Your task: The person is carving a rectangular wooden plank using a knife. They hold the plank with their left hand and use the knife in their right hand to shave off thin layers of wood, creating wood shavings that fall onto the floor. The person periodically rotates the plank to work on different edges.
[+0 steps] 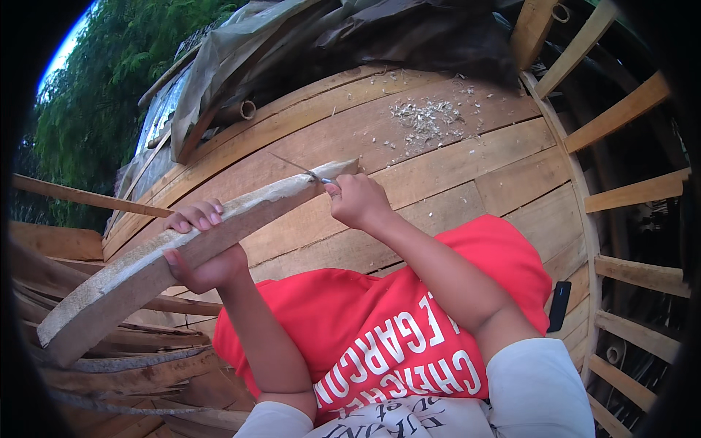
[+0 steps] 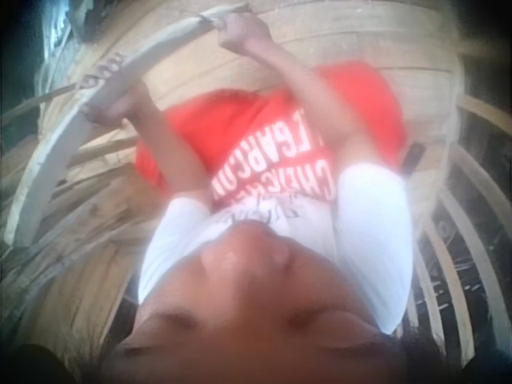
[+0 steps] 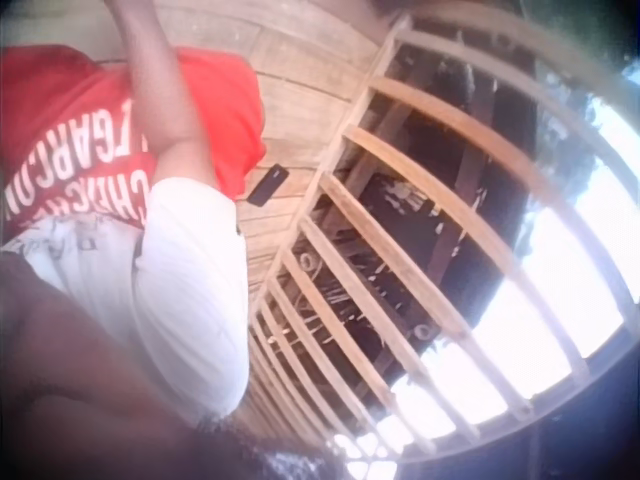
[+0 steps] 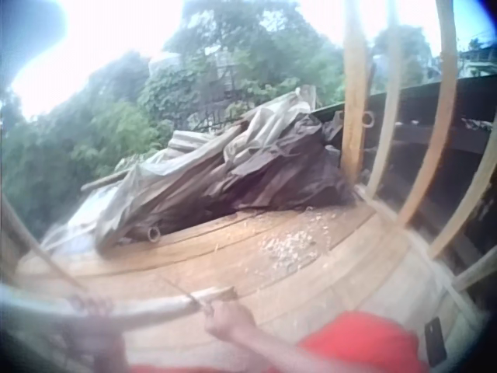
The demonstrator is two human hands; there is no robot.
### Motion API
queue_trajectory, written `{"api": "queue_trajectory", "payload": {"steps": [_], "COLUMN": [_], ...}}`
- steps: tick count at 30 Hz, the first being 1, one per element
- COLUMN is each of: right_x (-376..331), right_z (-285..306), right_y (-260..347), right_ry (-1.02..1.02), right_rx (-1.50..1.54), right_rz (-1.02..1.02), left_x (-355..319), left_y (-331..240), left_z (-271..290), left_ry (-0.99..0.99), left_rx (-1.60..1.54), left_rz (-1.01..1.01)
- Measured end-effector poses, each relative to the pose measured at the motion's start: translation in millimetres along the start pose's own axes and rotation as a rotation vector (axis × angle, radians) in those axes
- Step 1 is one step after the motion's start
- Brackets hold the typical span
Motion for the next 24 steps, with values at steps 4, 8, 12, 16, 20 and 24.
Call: {"api": "queue_trajectory", "payload": {"steps": [4,8,12,16,20,24], "right_x": [0,3,-8,-2,-4,3], "right_z": [8,11,21,7,7,10], "right_y": [16,16,42,9,12,11], "right_ry": [0.032,-0.006,0.041,0.03,0.102,0.148], "right_rx": [-0.029,-0.071,0.033,-0.03,-0.05,-0.089], "right_rz": [-0.003,-0.012,0.058,-0.038,-0.09,-0.032], "left_x": [2,1,1,-1,0,-2], "left_y": [0,0,-1,-1,-2,-2], "left_z": [11,2,12,-1,3,2], "left_ry": [-0.063,-0.118,-0.027,-0.07,0.046,0.028], "left_rx": [0.003,0.028,-0.017,0.018,-0.032,0.023], "left_rz": [-0.004,-0.012,-0.002,0.001,0.003,-0.009]}}
Point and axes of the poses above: each hand's wrist, its own x-axis towards the middle knuckle, its own z-axis out of the back of the hand, y = z × x, the point moved 7 cm from there along x, towards the middle knuckle, and after that the axes turned 12 degrees about -y, right-handed, at the moved point
